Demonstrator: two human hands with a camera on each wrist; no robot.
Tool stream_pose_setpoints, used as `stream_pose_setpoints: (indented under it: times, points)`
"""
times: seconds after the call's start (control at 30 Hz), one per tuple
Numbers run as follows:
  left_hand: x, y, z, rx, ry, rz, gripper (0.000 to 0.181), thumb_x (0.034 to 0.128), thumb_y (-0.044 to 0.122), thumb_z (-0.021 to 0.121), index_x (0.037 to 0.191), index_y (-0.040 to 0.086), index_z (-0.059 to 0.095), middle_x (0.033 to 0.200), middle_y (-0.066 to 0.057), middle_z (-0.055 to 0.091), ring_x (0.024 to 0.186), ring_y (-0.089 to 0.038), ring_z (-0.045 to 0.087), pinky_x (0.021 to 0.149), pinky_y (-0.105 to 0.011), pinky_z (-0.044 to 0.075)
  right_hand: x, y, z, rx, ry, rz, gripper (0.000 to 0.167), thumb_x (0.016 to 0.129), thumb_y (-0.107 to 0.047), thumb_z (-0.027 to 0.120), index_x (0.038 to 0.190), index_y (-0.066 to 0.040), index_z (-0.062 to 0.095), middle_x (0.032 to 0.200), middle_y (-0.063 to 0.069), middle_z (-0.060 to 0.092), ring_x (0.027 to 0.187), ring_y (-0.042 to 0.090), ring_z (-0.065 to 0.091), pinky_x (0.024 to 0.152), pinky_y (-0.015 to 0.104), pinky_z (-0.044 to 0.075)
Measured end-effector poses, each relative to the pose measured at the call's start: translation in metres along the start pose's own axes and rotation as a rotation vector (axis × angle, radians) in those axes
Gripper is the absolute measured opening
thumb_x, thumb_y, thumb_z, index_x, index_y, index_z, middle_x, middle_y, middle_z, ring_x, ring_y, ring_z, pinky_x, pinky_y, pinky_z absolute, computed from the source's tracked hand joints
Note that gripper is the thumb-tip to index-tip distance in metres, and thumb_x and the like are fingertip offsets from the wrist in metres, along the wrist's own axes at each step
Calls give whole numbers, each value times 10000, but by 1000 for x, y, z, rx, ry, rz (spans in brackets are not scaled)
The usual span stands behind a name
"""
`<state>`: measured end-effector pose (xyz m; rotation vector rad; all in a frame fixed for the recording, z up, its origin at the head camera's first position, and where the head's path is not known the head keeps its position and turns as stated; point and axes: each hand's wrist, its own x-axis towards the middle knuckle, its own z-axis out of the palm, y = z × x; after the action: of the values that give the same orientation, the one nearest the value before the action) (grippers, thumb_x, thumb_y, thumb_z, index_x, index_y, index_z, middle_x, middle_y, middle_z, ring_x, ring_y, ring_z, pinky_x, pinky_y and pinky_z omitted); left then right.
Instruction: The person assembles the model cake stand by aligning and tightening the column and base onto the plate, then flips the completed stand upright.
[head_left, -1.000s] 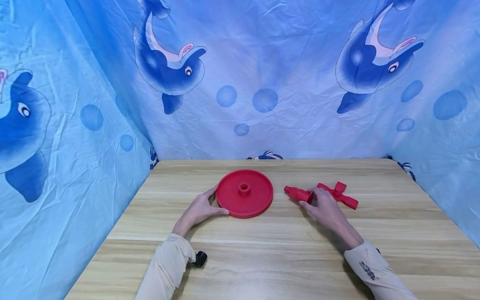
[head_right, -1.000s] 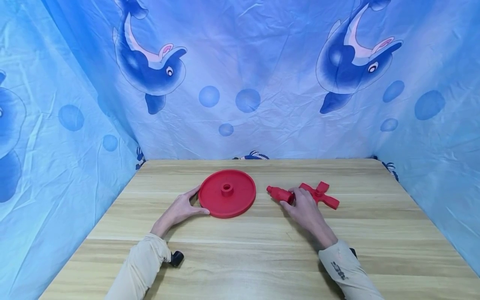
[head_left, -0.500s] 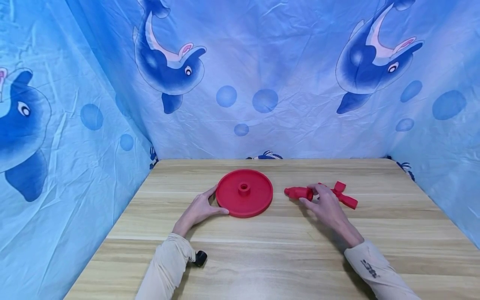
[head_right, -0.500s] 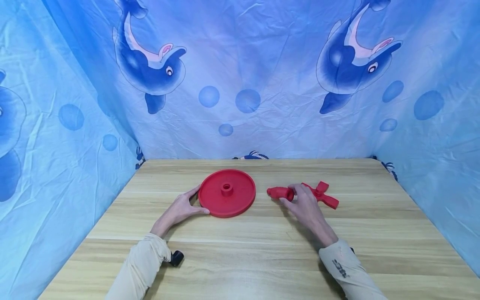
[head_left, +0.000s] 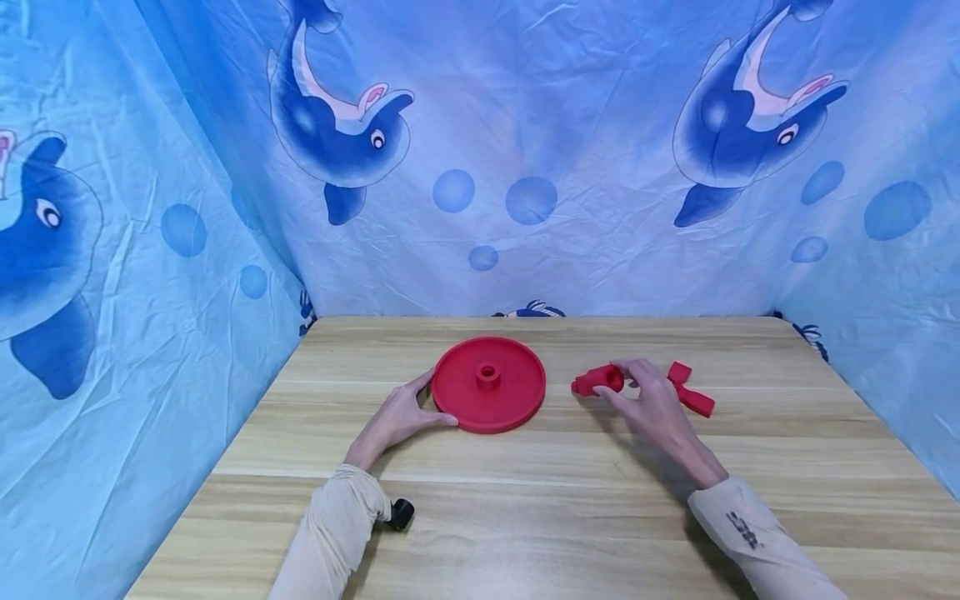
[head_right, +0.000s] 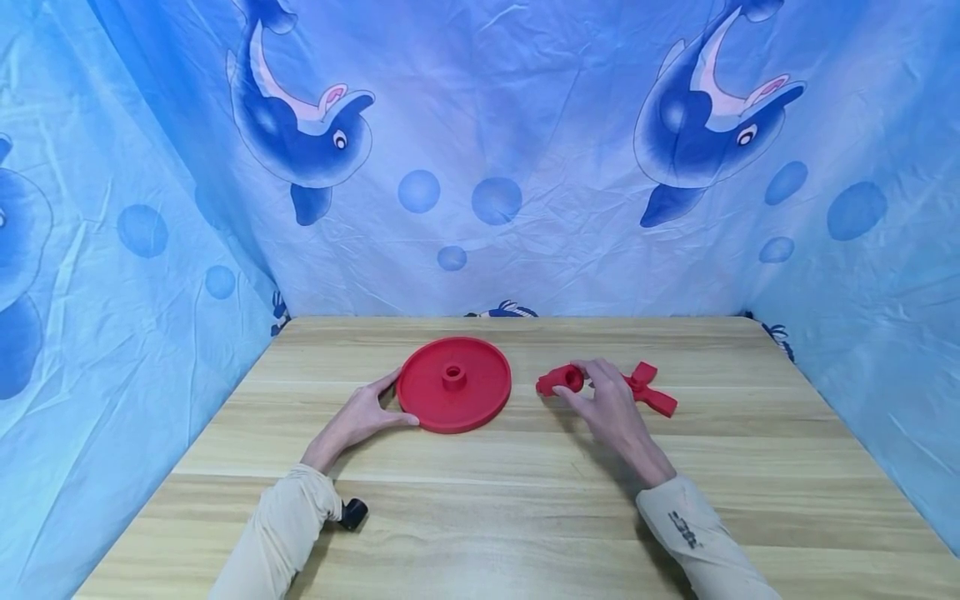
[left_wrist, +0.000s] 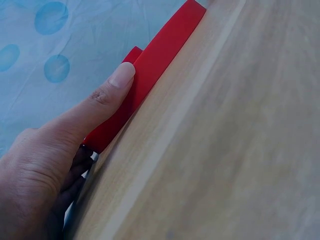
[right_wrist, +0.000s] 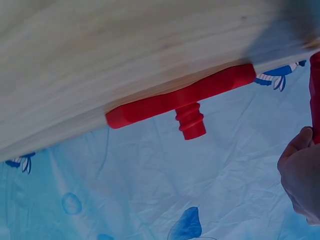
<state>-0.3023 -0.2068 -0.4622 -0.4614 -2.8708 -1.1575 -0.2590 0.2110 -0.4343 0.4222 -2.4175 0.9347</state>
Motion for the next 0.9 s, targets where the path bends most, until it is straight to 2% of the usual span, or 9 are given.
stream_pose_setpoints:
  times: [0.3, 0.47, 0.9]
  points:
    - [-1, -1, 1, 0, 2, -14, 1169, 686, 626, 906, 1615, 147, 383, 1551, -140, 490, 1405, -323, 460, 1126, -544, 400, 8, -5, 4, 42, 38, -76, 504, 801, -104, 908, 1232, 32, 688, 1073, 147, 684, 952, 290, 639, 792, 521, 600]
    - [0, -2, 1, -13, 4, 3, 1154, 692, 622, 905, 1611, 147, 394, 1539, -124, 507, 1386, -311, 478, 1120, -541, 409, 12, -10, 7, 57, 57, -107, 500, 784, -116, 922, 1213, 14, 701, 1065, 133, 690, 949, 275, 642, 775, 517, 603]
    - [0, -4, 2, -38, 3, 9, 1150, 689, 619, 909, 1607, 146, 404, 1538, -112, 509, 1404, -313, 460, 1131, -549, 392, 18, -20, 17, 103, 70, -118, 506, 777, -118, 927, 1216, 0, 705, 1074, 119, 689, 984, 264, 629, 770, 512, 595]
